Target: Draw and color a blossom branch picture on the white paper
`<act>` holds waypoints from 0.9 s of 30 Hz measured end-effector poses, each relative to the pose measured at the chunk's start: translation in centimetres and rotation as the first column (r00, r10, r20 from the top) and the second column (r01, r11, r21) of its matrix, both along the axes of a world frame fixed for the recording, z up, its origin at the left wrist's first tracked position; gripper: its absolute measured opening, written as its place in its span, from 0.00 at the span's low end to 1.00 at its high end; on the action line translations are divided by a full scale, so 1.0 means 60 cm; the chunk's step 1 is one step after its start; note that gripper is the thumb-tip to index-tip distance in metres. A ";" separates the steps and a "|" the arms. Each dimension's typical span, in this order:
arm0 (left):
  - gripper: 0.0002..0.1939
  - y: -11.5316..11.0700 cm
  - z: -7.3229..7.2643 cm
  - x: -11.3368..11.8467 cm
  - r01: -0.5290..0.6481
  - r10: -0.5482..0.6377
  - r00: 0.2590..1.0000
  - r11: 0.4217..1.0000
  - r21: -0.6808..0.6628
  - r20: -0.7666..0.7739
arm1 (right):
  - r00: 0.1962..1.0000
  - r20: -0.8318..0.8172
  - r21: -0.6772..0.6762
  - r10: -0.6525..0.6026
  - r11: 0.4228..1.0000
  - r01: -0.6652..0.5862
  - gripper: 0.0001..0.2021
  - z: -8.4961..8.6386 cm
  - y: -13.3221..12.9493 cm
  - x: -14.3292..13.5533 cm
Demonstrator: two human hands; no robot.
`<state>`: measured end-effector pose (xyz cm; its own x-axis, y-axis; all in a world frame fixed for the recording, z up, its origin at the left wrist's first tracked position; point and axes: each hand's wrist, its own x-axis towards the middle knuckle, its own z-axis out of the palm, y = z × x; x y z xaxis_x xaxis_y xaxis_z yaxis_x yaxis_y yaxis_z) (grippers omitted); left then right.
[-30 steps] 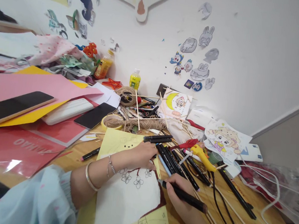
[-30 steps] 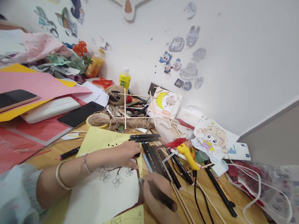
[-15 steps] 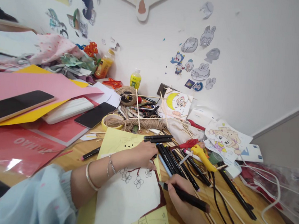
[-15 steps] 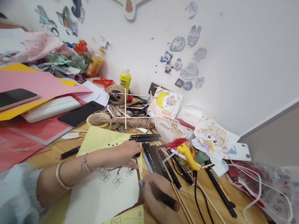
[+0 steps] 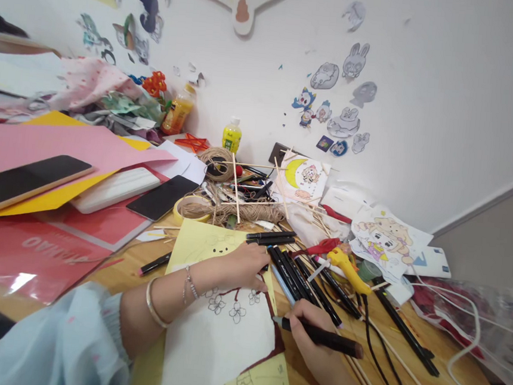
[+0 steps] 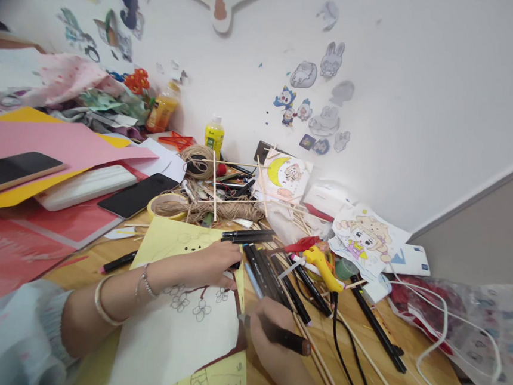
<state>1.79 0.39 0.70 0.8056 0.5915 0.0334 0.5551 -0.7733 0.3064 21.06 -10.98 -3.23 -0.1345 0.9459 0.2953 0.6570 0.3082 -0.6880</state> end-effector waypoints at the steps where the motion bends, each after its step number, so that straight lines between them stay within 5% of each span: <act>1: 0.13 0.000 0.000 0.000 0.004 -0.004 1.000 1.000 0.000 0.003 | 1.000 0.006 -0.020 0.012 1.000 -0.012 0.12 -0.001 0.000 0.001; 6: 0.12 0.002 0.001 -0.001 0.010 -0.010 1.000 1.000 0.029 0.009 | 0.950 -0.304 -0.093 -0.077 0.994 0.051 0.12 -0.012 0.001 0.006; 12: 0.10 0.017 0.024 -0.030 -0.126 0.127 0.991 0.992 0.031 -0.041 | 0.599 -0.765 -0.095 -0.236 0.962 0.258 0.12 0.001 0.014 0.007; 16: 0.12 0.018 0.029 -0.045 -0.250 0.262 0.957 0.963 0.105 -0.126 | 0.494 -0.833 -0.112 -0.250 0.950 0.292 0.11 0.011 0.020 0.008; 20: 0.14 0.006 0.022 -0.048 -0.311 0.311 0.936 0.950 0.024 -0.164 | 0.401 -0.873 -0.153 -0.277 0.937 0.314 0.09 0.015 0.024 0.009; 27: 0.09 0.010 0.018 -0.056 -0.247 0.241 0.968 0.962 -0.116 -0.068 | 0.347 -0.905 -0.147 -0.246 0.947 0.287 0.09 0.021 0.025 0.011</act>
